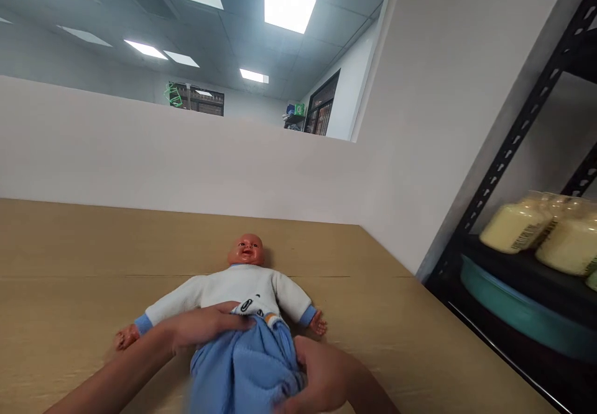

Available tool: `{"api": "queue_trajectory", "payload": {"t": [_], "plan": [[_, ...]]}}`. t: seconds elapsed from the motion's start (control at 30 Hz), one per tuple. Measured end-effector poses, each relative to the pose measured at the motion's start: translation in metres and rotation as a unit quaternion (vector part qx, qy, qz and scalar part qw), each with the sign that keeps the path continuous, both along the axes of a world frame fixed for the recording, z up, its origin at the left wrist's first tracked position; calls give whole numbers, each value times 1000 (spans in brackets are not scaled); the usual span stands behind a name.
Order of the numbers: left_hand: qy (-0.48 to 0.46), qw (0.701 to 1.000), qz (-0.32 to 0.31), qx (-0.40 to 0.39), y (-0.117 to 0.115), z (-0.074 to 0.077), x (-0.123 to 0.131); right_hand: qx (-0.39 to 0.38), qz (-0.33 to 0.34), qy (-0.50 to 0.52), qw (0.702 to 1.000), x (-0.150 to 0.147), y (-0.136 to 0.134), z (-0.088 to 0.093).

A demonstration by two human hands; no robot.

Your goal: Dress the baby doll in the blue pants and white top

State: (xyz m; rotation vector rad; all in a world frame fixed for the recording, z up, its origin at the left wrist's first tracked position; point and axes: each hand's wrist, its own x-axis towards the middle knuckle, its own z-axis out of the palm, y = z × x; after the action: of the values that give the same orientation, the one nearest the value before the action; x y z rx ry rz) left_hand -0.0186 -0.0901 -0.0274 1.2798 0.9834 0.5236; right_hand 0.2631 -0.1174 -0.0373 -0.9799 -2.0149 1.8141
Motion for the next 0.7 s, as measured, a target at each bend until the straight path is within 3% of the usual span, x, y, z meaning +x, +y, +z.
{"api": "queue_trajectory", "payload": {"t": [0.07, 0.13, 0.2, 0.27, 0.5, 0.63, 0.7], "plan": [[87, 995, -13, 48, -2, 3, -4, -38, 23, 94, 995, -5, -2, -7], [101, 992, -48, 57, -3, 6, -8, -73, -48, 159, 983, -15, -1, -20], [23, 993, -105, 46, -3, 6, -10, -105, -139, 208, 962, -26, 1, -33], [-60, 987, -144, 45, -3, 3, -9, -113, -187, 233, 948, -34, 3, -40], [-141, 988, 1, -68, -4, -11, 5, -76, -131, 252, 956, -31, 2, -31], [-156, 986, -19, -55, -3, -8, 13, -74, -233, 299, 922, -43, 3, -27], [-160, 986, -41, -24, -4, -4, 16, -79, -249, 352, 899, -52, 2, -24]]}}
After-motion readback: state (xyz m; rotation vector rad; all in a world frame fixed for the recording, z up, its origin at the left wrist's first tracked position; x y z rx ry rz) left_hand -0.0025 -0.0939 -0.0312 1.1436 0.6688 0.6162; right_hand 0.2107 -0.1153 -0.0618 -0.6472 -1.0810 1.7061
